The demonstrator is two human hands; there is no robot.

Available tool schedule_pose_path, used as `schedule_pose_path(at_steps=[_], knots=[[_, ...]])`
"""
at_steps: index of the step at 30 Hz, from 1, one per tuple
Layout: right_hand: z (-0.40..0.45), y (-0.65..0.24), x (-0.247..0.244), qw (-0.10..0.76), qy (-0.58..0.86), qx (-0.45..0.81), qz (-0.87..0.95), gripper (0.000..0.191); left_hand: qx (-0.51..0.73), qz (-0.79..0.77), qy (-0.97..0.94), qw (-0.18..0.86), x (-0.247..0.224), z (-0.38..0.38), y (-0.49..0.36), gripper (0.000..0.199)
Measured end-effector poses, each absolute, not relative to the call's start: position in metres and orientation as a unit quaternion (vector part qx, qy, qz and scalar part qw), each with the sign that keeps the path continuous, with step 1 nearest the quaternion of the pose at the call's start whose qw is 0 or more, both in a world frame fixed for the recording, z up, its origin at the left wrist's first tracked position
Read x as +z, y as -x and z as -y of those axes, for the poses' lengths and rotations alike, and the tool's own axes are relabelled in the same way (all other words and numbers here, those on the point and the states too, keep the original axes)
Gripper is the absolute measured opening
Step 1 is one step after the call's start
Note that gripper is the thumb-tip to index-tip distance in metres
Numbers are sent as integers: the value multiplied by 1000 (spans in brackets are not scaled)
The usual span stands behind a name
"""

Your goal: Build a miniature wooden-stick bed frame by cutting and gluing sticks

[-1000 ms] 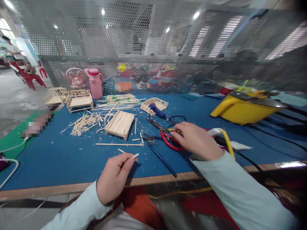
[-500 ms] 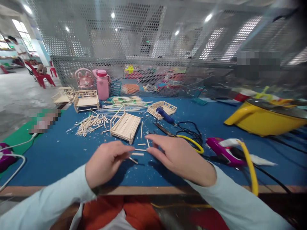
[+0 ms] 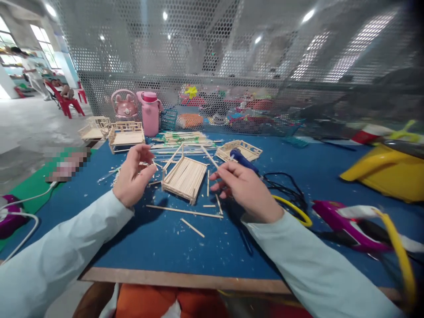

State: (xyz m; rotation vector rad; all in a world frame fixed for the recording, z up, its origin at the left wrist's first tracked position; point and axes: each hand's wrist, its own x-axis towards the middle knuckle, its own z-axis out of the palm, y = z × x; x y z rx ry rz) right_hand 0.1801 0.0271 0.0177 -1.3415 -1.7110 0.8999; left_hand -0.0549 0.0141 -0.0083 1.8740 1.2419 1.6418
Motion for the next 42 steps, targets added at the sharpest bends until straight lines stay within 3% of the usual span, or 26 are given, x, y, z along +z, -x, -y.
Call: schedule_pose_path(at_steps=[4,9,16,31,38,42], knots=[[-42,-179,-2,311,563,440,627,16,441,-517,-673,293,-25,-26,59,29],[-52,-173,-11,333,515,443,654,18,396,-518,-681,333,-29,-19,48,17],[-62,-172,-14,334,484,422,689,16,391,-539,-678,310,-31,-11,44,21],[-48,-182,0,405,468,620,483,20,456,-474,-715,236,-29,-4,34,4],[-55,-192,-3,336,549,580,498,22,399,-484,-745,226,-34,6,11,8],[-55,-184,-8,330,524,593,514,22,415,-509,-719,227,-38,-4,21,7]])
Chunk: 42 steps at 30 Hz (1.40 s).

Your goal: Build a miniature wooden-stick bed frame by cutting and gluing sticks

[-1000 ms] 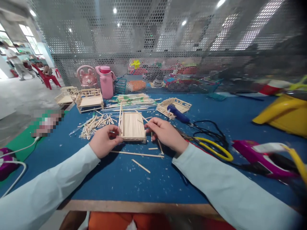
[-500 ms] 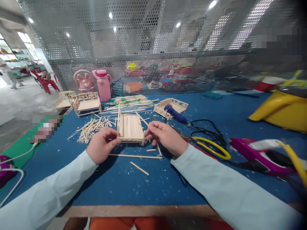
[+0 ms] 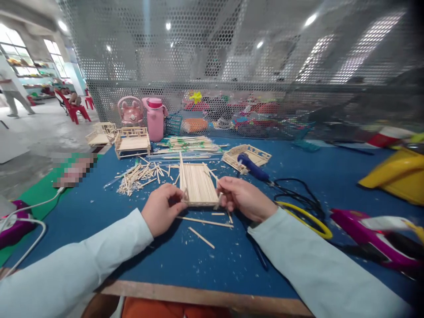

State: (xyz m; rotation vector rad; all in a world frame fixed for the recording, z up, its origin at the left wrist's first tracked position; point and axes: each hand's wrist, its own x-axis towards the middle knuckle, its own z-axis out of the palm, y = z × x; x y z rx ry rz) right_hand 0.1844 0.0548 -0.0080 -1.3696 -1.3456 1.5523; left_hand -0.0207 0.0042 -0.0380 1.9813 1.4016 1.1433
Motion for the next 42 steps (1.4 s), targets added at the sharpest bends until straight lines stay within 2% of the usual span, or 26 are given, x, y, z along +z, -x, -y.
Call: schedule_pose_path(at_steps=[7,12,13,16,20,23,28,31,34,38,40,42], knots=[[-53,-182,-4,329,502,664,446,20,420,-484,-736,217,-40,-12,22,5],[-55,-193,-1,329,555,635,425,22,348,-479,-790,156,-39,-16,24,48],[-55,-194,-1,330,558,632,425,22,338,-511,-780,127,-39,-20,26,48],[-56,-192,-2,330,552,625,442,23,284,-610,-738,48,-36,-39,34,27],[-53,-182,-6,329,540,626,457,24,183,-657,-731,32,-29,-55,33,32],[-51,-170,-10,316,520,641,468,23,141,-679,-719,30,-25,-56,32,28],[-50,-156,-14,312,494,651,484,23,117,-709,-695,-15,-21,-53,43,25],[-49,-156,-13,311,486,653,491,23,173,-688,-703,-38,-22,-47,54,27],[-49,-157,-11,322,480,651,492,22,239,-647,-723,42,-21,-33,62,32],[-48,-158,-12,339,486,644,485,22,278,-519,-759,278,-22,-14,61,32],[-48,-159,-13,345,488,633,492,21,297,-501,-751,311,-24,-10,57,28],[-49,-160,-15,349,491,609,516,19,321,-523,-738,282,-27,-11,54,26]])
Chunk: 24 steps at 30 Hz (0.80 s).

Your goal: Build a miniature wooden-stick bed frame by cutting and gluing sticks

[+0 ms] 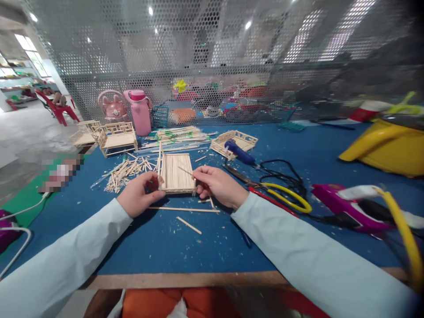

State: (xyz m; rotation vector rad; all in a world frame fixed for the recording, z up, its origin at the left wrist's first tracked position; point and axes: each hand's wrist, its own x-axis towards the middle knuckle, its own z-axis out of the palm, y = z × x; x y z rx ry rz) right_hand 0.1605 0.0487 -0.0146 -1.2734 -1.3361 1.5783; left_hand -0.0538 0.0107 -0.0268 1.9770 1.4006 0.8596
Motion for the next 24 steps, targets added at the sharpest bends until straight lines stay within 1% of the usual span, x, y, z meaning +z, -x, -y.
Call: schedule_pose_path(at_steps=[3,5,10,13,15,16,19,21,24], knots=[[-48,-161,-16,353,493,573,552,16,345,-531,-739,231,-31,-13,51,17],[-47,-161,-16,354,494,571,552,15,356,-521,-744,222,-32,-14,51,12],[-47,-165,-10,361,491,642,465,12,369,-520,-731,242,-32,-15,52,13],[-51,-173,-8,368,499,635,461,11,371,-518,-729,249,-33,-16,52,15],[-52,-179,-5,386,515,565,516,13,369,-518,-729,254,-33,-16,52,16],[-52,-181,-4,400,518,508,559,13,371,-517,-727,259,-33,-15,52,16],[-45,-186,1,444,480,286,700,13,393,-515,-707,284,-32,-13,51,22],[-37,-186,3,445,422,162,773,14,407,-518,-694,290,-30,-12,51,29],[-28,-184,3,422,342,54,838,15,413,-526,-681,300,-26,-10,50,33]])
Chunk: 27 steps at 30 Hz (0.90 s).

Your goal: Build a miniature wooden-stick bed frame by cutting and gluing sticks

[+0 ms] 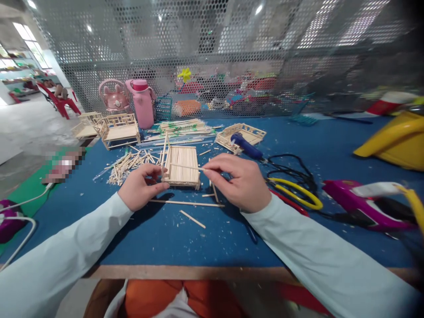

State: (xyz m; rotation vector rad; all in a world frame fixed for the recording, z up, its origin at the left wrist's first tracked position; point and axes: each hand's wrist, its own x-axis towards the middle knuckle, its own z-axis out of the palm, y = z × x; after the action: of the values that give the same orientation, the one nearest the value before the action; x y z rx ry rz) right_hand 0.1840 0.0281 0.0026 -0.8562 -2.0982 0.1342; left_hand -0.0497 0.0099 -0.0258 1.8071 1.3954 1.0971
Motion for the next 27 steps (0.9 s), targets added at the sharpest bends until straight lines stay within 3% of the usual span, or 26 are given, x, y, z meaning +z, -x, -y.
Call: schedule_pose_path(at_steps=[4,12,22,27], knots=[[-26,-181,0,401,315,-13,860,17,412,-527,-657,346,-24,-11,49,33],[-30,-174,-2,374,302,-30,877,19,431,-500,-627,413,-24,-14,46,33],[-28,-172,-2,340,342,4,876,20,448,-513,-626,381,-22,-14,48,36],[-27,-172,-3,340,354,3,871,19,473,-514,-622,355,-21,-15,46,28]])
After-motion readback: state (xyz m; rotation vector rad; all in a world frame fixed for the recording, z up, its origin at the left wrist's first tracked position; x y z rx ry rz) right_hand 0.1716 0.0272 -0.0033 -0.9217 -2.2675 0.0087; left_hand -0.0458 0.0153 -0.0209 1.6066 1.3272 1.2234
